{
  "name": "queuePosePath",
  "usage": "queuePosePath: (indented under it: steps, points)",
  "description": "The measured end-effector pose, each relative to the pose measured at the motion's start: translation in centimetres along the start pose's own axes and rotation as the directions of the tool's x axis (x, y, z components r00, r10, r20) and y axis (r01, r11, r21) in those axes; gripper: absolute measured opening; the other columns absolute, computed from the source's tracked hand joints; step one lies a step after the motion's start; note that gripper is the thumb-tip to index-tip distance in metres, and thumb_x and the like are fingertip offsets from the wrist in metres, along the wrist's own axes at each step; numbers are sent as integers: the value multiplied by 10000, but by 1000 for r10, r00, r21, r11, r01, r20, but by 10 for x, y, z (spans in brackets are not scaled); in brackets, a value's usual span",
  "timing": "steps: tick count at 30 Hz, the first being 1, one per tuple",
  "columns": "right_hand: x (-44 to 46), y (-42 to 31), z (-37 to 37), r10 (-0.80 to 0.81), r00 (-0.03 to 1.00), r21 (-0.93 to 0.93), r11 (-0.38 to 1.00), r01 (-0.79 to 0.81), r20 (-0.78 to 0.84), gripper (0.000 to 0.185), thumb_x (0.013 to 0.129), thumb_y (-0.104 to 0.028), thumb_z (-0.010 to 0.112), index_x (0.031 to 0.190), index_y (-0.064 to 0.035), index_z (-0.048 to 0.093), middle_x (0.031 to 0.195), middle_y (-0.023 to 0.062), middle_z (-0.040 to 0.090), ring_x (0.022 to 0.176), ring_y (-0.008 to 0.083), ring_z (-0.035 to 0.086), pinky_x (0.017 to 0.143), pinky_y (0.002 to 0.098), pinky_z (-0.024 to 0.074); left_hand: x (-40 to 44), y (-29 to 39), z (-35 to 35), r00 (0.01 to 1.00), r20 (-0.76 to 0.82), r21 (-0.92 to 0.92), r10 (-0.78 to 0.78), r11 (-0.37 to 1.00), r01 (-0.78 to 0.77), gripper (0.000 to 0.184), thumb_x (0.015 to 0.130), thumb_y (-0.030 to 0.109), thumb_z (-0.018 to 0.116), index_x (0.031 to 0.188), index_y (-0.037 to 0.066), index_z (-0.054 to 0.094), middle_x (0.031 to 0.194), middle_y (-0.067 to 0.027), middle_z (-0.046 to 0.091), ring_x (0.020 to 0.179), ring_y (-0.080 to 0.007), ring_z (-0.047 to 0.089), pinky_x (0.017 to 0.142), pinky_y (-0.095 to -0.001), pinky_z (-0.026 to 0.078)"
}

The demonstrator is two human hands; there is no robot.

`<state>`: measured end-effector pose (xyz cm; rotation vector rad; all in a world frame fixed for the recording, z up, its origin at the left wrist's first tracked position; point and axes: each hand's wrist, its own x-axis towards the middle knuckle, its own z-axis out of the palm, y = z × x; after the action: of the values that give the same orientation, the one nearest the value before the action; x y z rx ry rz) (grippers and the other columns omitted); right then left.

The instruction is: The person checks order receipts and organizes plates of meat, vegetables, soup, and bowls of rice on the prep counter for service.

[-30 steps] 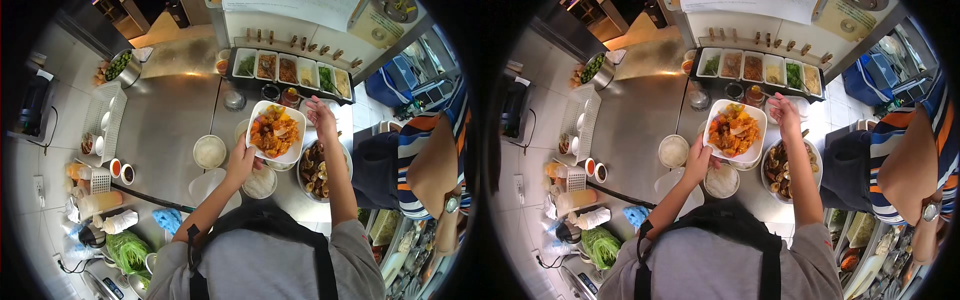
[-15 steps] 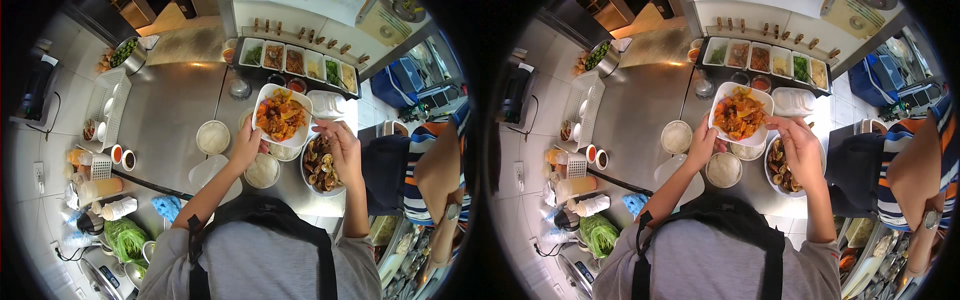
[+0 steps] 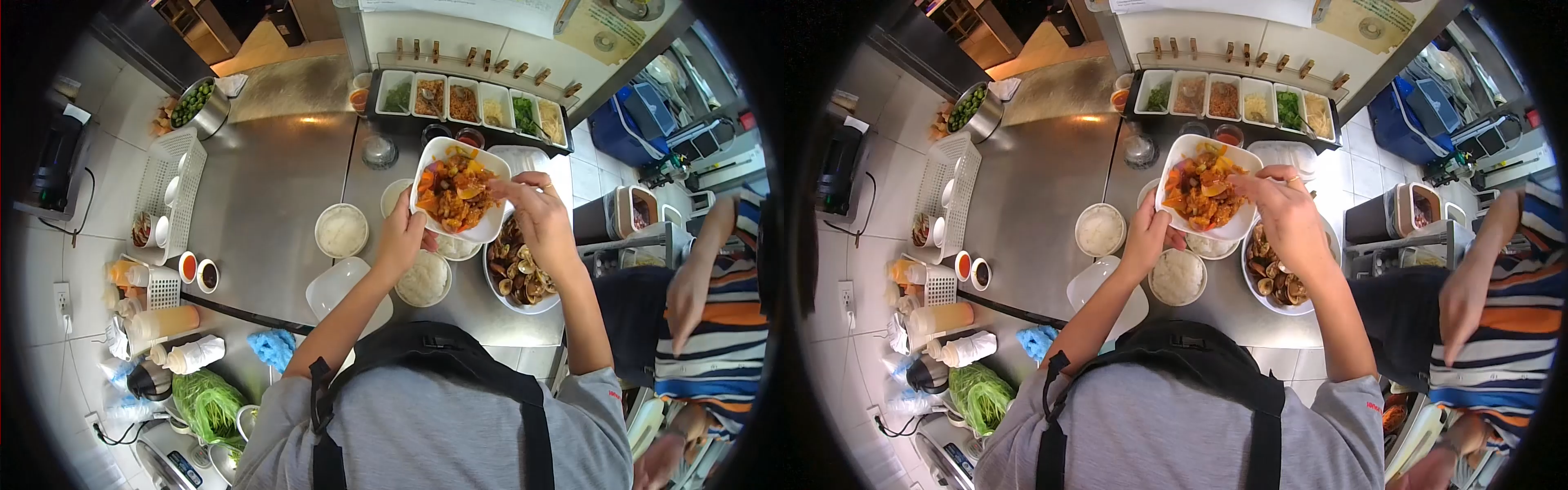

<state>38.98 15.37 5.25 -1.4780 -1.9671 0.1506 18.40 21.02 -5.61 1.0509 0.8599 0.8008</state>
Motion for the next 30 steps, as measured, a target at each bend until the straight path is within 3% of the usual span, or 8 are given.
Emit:
queuePosePath:
  steps: [5, 9, 13, 17, 21, 24, 27, 30]
  points:
    - [13, 17, 2, 17, 998, -84, 996, -12, 55, 324, 728, 67, 553, 1023, -31, 646, 834, 114, 654, 892, 284, 555, 794, 347, 469, 2, -2, -2, 1000, -1, -15, 13, 1000, -14, 483, 885, 59, 354, 1366, 42, 314, 817, -108, 598, 535, -113, 580, 516, -252, 522]
    - [21, 21, 5, -6, 997, -4, 1000, 7, 80, 314, 746, 56, 533, 1025, -30, 647, 816, 127, 647, 886, 291, 553, 792, 354, 465, 3, -1, -6, 999, -6, -42, -38, 998, 38, 486, 884, 59, 350, 1368, 48, 312, 861, -116, 594, 548, -116, 583, 514, -251, 523]
    - [34, 25, -6, 146, 989, 128, 981, -146, 9, 283, 820, 38, 502, 1056, -39, 638, 825, 92, 636, 903, 268, 546, 797, 330, 454, 4, -8, -12, 998, -39, -92, -38, 995, 35, 490, 876, 50, 333, 1366, 51, 313, 900, -119, 586, 542, -121, 577, 501, -250, 523]
    - [52, 59, -1, 220, 974, 76, 972, -223, 47, 272, 866, 5, 470, 1075, -55, 634, 826, 70, 632, 889, 239, 528, 789, 331, 449, -7, -7, -31, 997, -71, -65, -41, 997, 37, 493, 867, 32, 318, 1360, 40, 313, 939, -118, 576, 546, -122, 573, 495, -246, 524]
    - [58, 121, 49, 170, 977, 6, 985, -172, 126, 207, 880, -123, 521, 1027, -72, 657, 755, 80, 647, 817, 272, 573, 728, 359, 470, -16, 4, -39, 986, -164, -21, -13, 1000, 10, 475, 843, 68, 341, 1316, 22, 345, 914, -115, 599, 557, -158, 589, 501, -272, 538]
    - [73, 126, 68, 353, 911, -109, 935, -336, 215, 245, 840, -273, 598, 960, -75, 679, 683, 115, 628, 720, 303, 610, 673, 382, 485, -19, 11, -46, 986, -167, -37, -26, 999, 20, 489, 838, 68, 345, 1324, 16, 338, 941, -116, 600, 554, -166, 588, 508, -276, 540]
    - [102, 122, 76, 490, 870, -75, 871, -486, 52, 309, 796, -380, 638, 878, -87, 694, 680, 151, 630, 677, 325, 628, 657, 396, 495, -23, 21, -53, 983, -180, -41, -33, 999, 26, 504, 835, 61, 343, 1336, 14, 329, 978, -131, 593, 563, -175, 589, 515, -282, 542]
    - [116, 168, 112, 526, 850, -239, 830, -505, 29, 309, 799, -364, 638, 981, -114, 628, 811, 180, 651, 796, 352, 632, 709, 434, 497, -26, 28, -59, 986, -161, -40, -36, 999, 30, 511, 834, 57, 344, 1343, 13, 322, 980, -136, 592, 570, -179, 592, 517, -284, 544]
